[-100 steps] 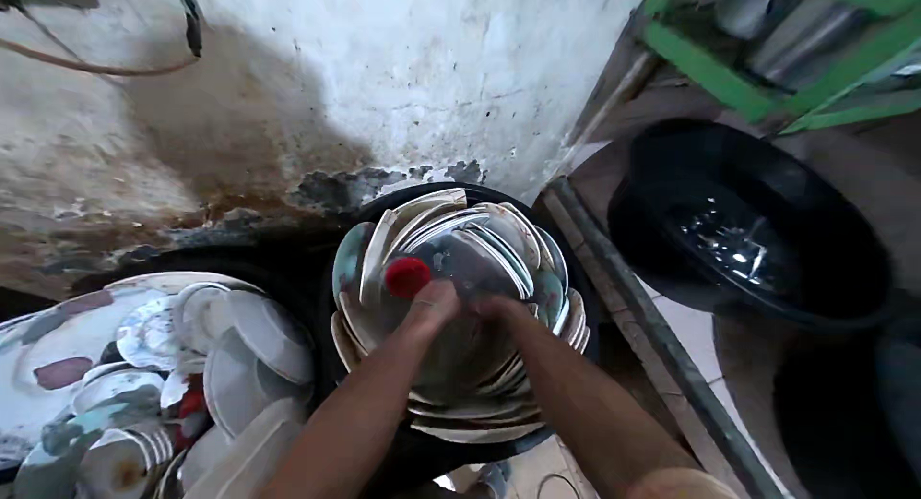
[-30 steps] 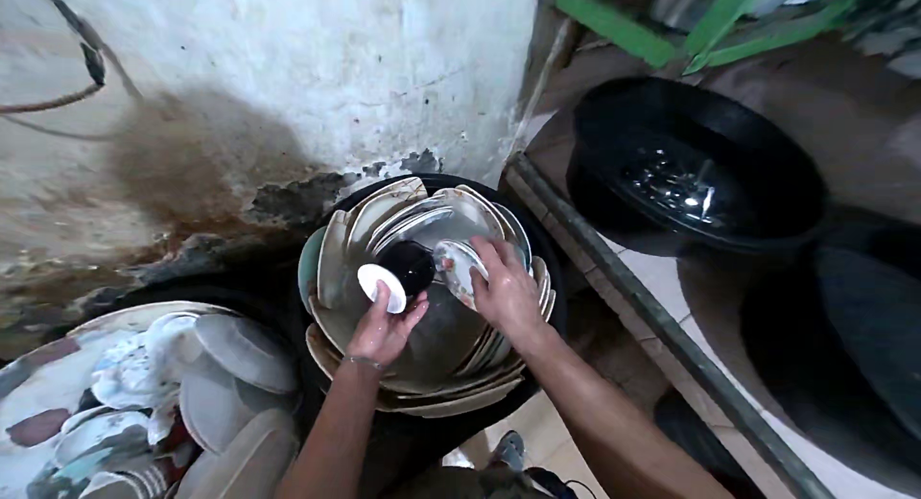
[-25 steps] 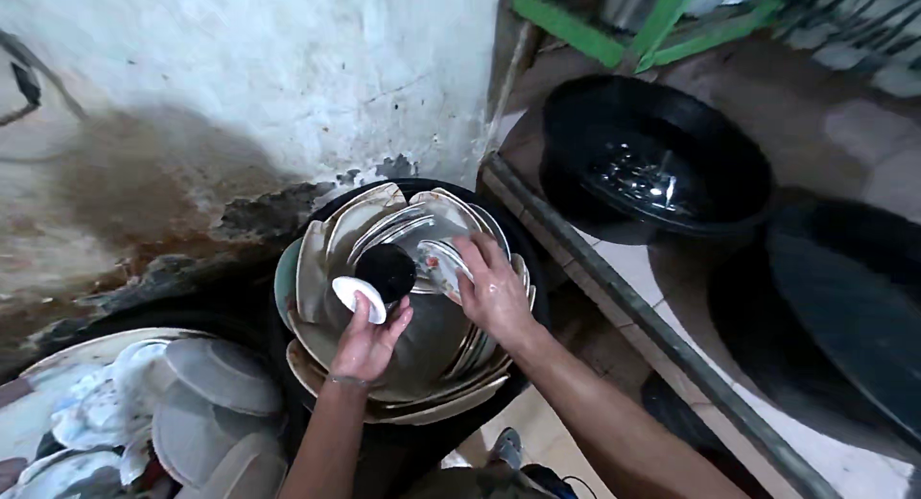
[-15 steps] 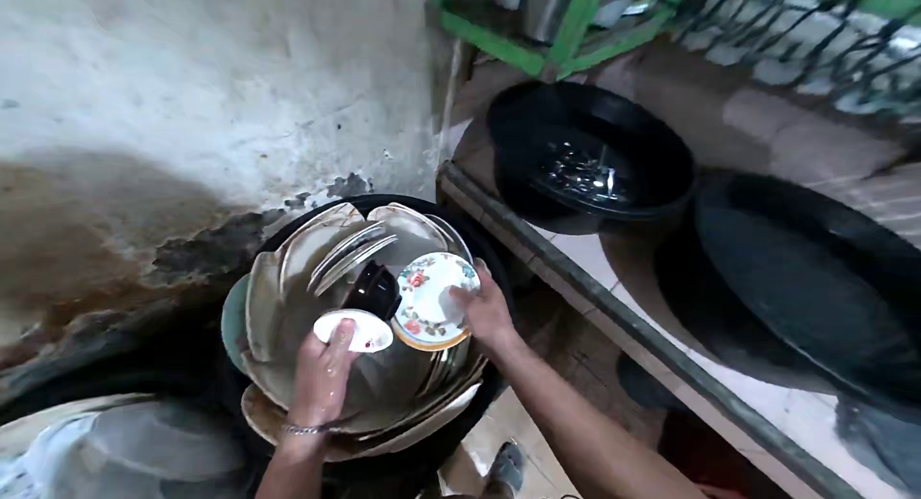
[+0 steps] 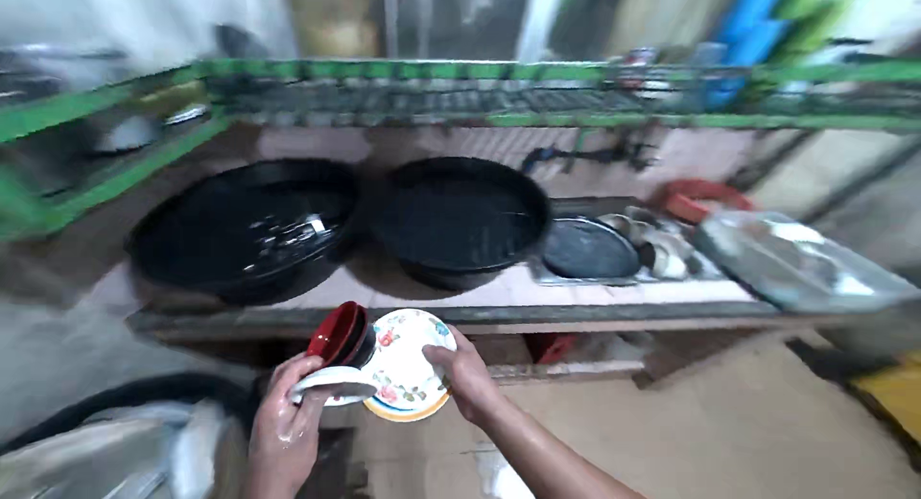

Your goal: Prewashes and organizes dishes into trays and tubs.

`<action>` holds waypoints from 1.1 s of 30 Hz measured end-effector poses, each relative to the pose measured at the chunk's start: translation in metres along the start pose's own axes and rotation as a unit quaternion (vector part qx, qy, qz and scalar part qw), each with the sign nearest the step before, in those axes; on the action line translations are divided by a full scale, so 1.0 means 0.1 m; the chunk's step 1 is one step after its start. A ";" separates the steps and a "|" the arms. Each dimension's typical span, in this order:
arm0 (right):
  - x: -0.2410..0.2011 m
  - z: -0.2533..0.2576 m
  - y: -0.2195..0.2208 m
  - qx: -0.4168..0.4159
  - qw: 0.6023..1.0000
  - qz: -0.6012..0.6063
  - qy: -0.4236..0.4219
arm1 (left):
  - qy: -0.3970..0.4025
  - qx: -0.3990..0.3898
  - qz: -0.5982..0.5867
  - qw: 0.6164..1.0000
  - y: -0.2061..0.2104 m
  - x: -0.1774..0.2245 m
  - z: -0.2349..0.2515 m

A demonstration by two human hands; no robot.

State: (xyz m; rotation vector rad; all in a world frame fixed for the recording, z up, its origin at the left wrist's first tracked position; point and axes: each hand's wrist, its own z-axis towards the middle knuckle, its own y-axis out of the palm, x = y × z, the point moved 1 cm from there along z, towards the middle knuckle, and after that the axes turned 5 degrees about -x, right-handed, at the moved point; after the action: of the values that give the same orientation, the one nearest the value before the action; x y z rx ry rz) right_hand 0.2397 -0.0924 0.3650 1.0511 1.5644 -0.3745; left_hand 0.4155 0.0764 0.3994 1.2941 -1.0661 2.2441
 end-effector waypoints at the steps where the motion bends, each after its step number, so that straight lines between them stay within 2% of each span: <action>1: -0.11 -0.08 -0.38 0.032 0.999 0.008 -0.013 | 0.015 -0.031 -0.013 0.999 0.37 0.15 0.10; 5: -0.50 -0.44 -1.93 0.154 0.986 0.024 -0.053 | 0.064 -0.129 -0.050 0.988 1.89 0.81 0.35; 10: -0.89 -0.90 -3.63 0.266 0.958 0.057 -0.089 | 0.061 -0.214 -0.134 0.966 3.63 1.63 0.47; 16: -1.39 -1.28 -5.08 0.378 0.909 0.098 -0.145 | 0.069 -0.310 -0.172 0.932 5.24 2.47 0.67; 22: -1.89 -1.52 -6.43 0.514 0.833 0.099 -0.182 | 0.117 -0.386 -0.138 0.904 6.63 3.11 0.95; 25: -2.16 -1.46 -7.19 0.591 0.783 0.053 -0.189 | 0.126 -0.427 -0.157 0.881 7.42 3.32 1.10; 28: -2.34 -1.19 -7.94 0.660 0.729 -0.043 -0.178 | 0.151 -0.451 -0.167 0.864 8.22 3.53 1.31; 31: -2.60 -0.92 -8.50 0.704 0.679 -0.163 -0.128 | 0.190 -0.467 -0.122 0.855 8.94 3.86 1.60; 33: -2.72 -0.77 -8.75 0.701 0.658 -0.268 -0.071 | 0.235 -0.482 -0.076 0.841 9.35 4.10 1.76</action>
State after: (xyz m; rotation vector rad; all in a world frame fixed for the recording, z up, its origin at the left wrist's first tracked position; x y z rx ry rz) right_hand -0.5072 -0.6277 0.3712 1.5261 1.2250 -2.2835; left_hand -0.2660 -0.7032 0.3897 0.3481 -1.4959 1.3901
